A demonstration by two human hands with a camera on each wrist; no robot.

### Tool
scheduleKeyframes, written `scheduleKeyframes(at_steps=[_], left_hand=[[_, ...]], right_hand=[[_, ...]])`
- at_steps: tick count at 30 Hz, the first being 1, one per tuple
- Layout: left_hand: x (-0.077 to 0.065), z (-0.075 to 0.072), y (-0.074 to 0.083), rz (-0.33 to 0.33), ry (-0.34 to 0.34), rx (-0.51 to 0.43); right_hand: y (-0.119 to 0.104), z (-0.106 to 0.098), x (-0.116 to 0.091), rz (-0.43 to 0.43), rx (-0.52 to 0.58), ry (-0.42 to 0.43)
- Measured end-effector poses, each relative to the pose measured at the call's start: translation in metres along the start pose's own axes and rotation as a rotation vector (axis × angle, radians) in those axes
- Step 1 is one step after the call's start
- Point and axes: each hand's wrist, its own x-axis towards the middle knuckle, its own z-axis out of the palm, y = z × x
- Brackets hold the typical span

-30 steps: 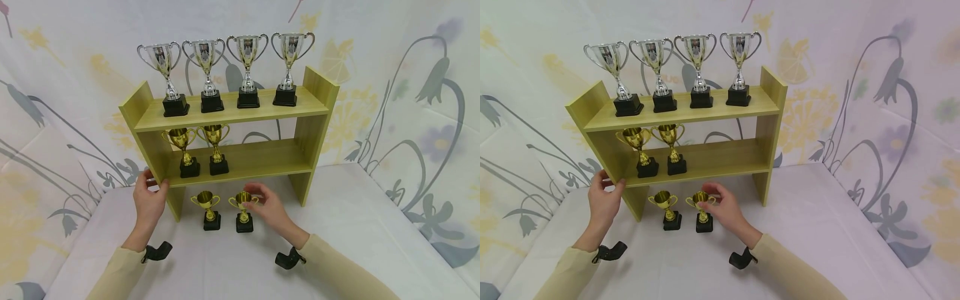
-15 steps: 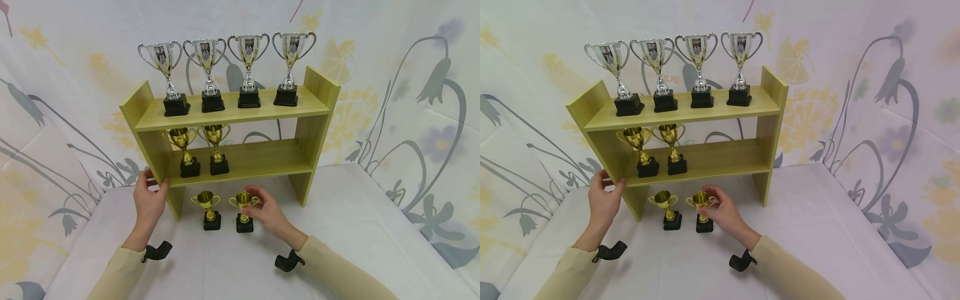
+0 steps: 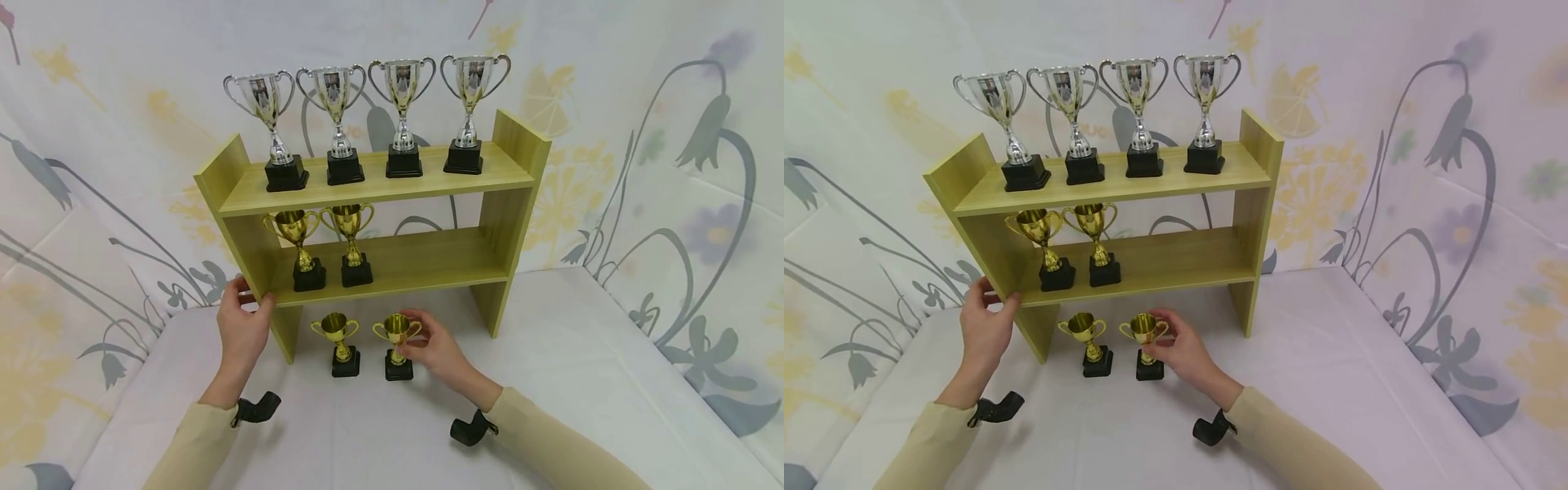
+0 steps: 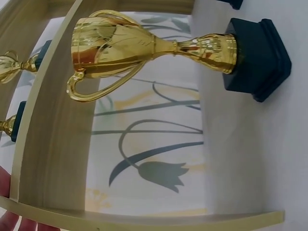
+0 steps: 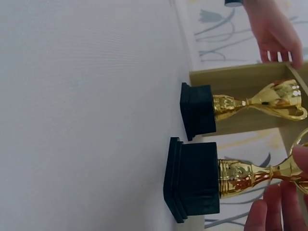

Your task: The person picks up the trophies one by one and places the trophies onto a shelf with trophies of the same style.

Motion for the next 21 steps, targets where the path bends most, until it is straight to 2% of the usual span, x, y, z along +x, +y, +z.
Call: scheduleKeyframes(at_steps=[7,12,21], left_hand=[[0.0017,0.0008,0.0013,-0.005,0.018,-0.001],[0.0009,0.0024,-0.0022,-0.003,0.041,-0.011],[0.0009,0.0053,-0.0058,0.086,0.089,-0.023]], right_hand=[[0.0053,0.0036,-0.0018,0.018,-0.077,0.036],[0.0086,0.0049,-0.0006,0.001,-0.109,0.057],[0.0065,0.0088,-0.0009,0.017,-0.121,0.091]])
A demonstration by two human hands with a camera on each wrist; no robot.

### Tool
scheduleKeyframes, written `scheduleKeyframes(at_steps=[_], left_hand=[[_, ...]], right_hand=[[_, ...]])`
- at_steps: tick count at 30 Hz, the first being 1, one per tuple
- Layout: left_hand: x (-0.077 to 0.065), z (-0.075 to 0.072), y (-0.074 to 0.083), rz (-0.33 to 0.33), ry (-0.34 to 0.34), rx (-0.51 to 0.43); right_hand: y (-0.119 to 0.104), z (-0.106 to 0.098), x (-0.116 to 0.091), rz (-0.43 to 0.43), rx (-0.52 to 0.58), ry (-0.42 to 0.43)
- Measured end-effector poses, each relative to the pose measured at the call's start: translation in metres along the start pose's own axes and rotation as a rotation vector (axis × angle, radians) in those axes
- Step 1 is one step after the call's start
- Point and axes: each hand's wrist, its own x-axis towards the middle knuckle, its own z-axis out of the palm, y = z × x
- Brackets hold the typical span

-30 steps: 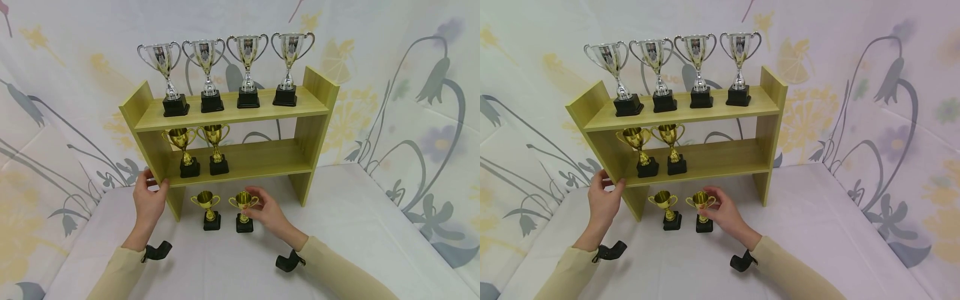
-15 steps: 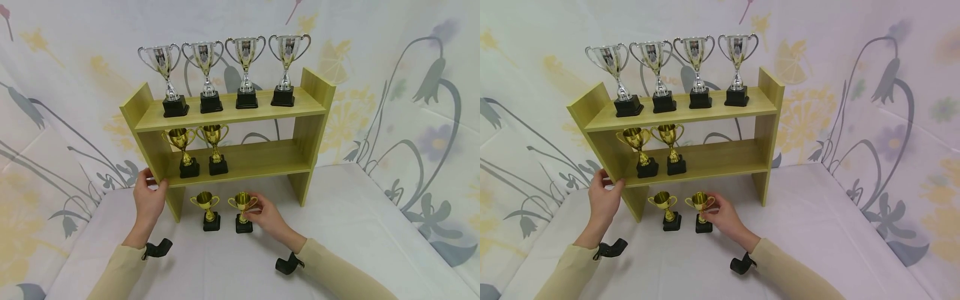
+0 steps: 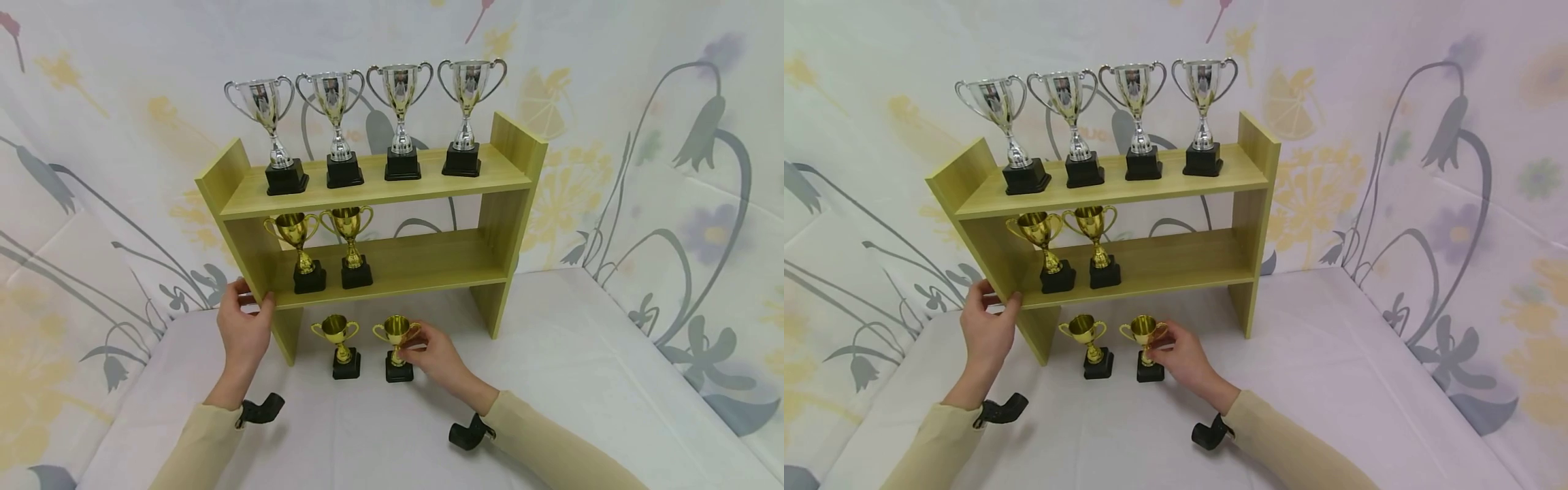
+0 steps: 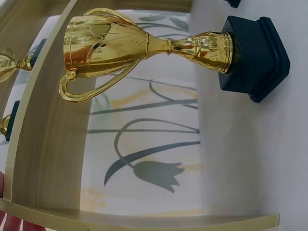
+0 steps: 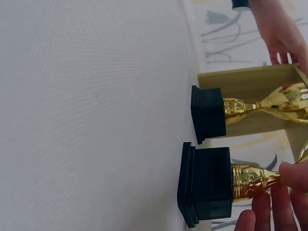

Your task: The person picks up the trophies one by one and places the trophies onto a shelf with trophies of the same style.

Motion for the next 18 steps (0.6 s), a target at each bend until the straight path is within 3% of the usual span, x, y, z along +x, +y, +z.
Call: scheduleKeyframes(at_steps=[8,18], left_hand=[[-0.0051,0.0000,0.0013,0.044,0.040,-0.022],[-0.0055,-0.0008,0.0019,0.074,0.040,-0.023]], right_hand=[[0.0037,0.0021,0.0008,0.004,-0.041,0.026],[0.0035,0.0026,0.0022,0.022,-0.087,0.022]])
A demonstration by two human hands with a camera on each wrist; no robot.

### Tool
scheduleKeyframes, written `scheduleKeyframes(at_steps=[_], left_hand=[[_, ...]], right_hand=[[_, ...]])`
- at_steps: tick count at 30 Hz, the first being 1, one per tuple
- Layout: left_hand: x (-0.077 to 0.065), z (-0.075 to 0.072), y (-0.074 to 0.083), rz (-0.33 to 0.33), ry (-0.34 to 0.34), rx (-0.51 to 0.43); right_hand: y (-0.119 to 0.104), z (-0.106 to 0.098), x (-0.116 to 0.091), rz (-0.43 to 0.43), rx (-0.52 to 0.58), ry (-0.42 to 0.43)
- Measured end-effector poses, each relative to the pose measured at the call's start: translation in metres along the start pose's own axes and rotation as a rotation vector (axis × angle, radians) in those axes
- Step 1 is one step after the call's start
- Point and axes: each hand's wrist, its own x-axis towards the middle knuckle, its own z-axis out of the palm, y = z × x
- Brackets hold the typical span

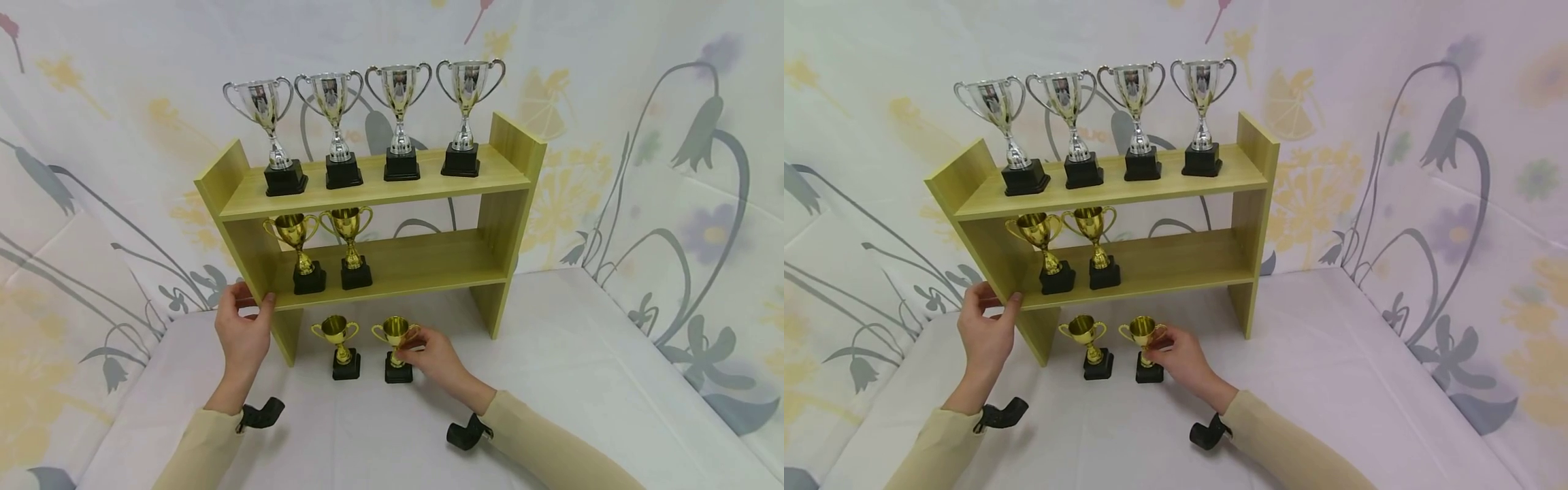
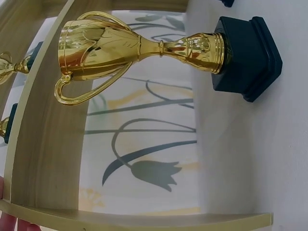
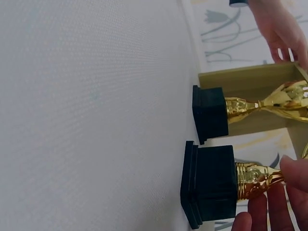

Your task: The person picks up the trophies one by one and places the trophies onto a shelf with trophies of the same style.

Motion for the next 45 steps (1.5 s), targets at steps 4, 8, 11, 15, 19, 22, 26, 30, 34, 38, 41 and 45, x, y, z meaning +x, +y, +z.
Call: scheduleKeyframes(at_steps=[4,8,11,15,19,22,26,30,34,38,41,45], left_hand=[[-0.0001,-0.0002,0.0000,0.001,0.006,0.003],[-0.0005,-0.0001,0.0003,-0.001,0.008,0.003],[-0.0005,0.0002,0.0005,0.002,0.006,-0.003],[-0.0009,0.0005,-0.0002,-0.002,0.007,-0.010],[-0.0012,0.0009,-0.0007,-0.014,0.007,-0.013],[-0.0015,0.0011,-0.0008,-0.020,0.006,-0.017],[-0.0014,0.0011,-0.0012,-0.021,0.009,-0.019],[-0.0014,0.0011,-0.0017,-0.016,0.012,-0.024],[-0.0020,0.0009,-0.0020,-0.011,0.011,-0.026],[-0.0024,0.0009,-0.0018,-0.011,0.012,-0.022],[-0.0025,0.0008,-0.0017,-0.011,0.008,-0.015],[-0.0024,0.0007,-0.0017,-0.007,0.001,-0.004]], right_hand=[[-0.0007,-0.0002,-0.0004,0.001,-0.015,-0.010],[-0.0006,-0.0001,-0.0004,0.012,-0.021,-0.016],[-0.0006,-0.0001,-0.0002,0.017,-0.017,-0.016],[-0.0003,0.0005,0.0000,0.013,-0.012,-0.013],[0.0010,0.0006,-0.0002,-0.003,-0.019,-0.009],[0.0015,0.0005,-0.0004,-0.009,-0.024,-0.006],[0.0006,-0.0002,-0.0005,-0.010,-0.031,-0.005],[-0.0004,-0.0015,-0.0012,-0.006,-0.031,-0.007],[-0.0005,-0.0017,-0.0018,-0.004,-0.036,-0.009],[-0.0010,-0.0018,-0.0021,-0.007,-0.046,-0.006],[-0.0018,-0.0021,-0.0023,-0.013,-0.051,-0.001],[-0.0033,-0.0025,-0.0025,-0.010,-0.052,0.003]])
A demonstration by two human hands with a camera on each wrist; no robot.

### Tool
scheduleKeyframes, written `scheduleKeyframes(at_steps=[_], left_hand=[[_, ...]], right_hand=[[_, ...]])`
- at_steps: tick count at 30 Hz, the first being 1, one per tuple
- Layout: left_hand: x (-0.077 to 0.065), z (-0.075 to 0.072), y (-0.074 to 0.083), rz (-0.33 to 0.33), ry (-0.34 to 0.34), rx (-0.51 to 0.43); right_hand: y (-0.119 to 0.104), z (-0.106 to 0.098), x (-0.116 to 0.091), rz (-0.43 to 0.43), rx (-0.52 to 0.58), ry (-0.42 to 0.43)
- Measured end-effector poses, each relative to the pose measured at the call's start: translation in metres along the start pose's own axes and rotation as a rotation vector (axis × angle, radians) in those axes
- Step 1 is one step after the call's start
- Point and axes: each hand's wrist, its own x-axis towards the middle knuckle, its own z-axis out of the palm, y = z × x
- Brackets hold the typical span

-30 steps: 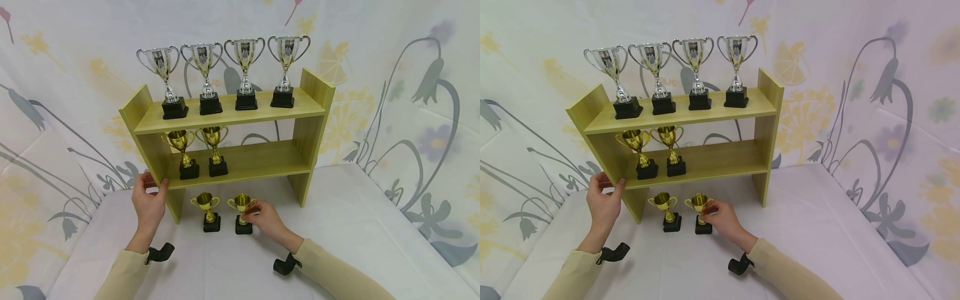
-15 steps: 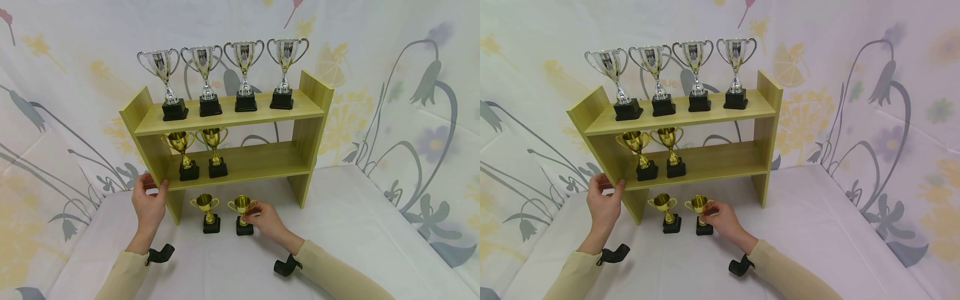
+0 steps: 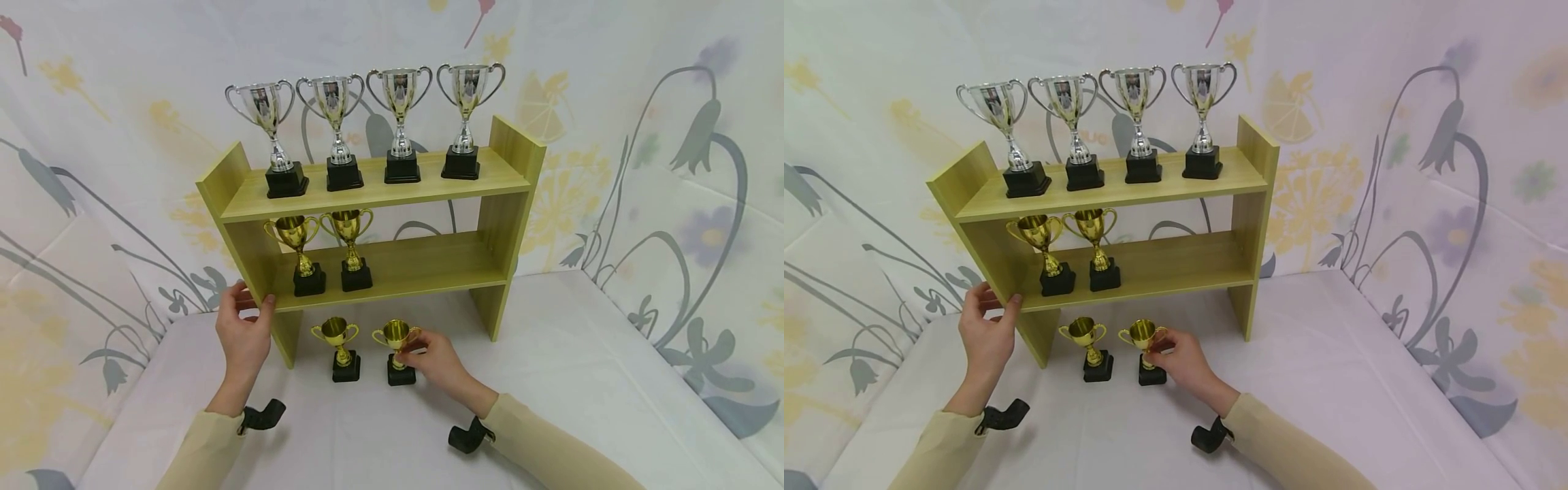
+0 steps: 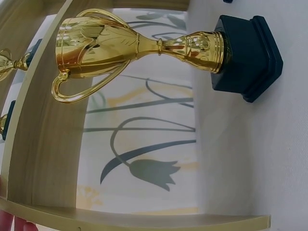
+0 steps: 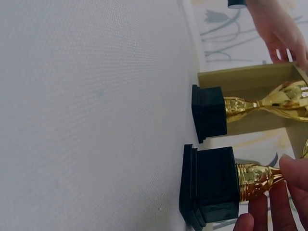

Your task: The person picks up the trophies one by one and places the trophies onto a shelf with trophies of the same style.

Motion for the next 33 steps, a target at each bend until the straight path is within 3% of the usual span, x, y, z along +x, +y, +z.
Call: scheduleKeyframes(at_steps=[15,33], left_hand=[[-0.0001,0.0000,0.0010,0.024,0.006,0.003],[-0.0002,0.0003,0.0006,0.003,0.004,0.001]], right_hand=[[0.0004,-0.0032,0.0016,-0.030,0.011,0.011],[-0.0057,-0.0044,0.0014,-0.037,0.032,0.001]])
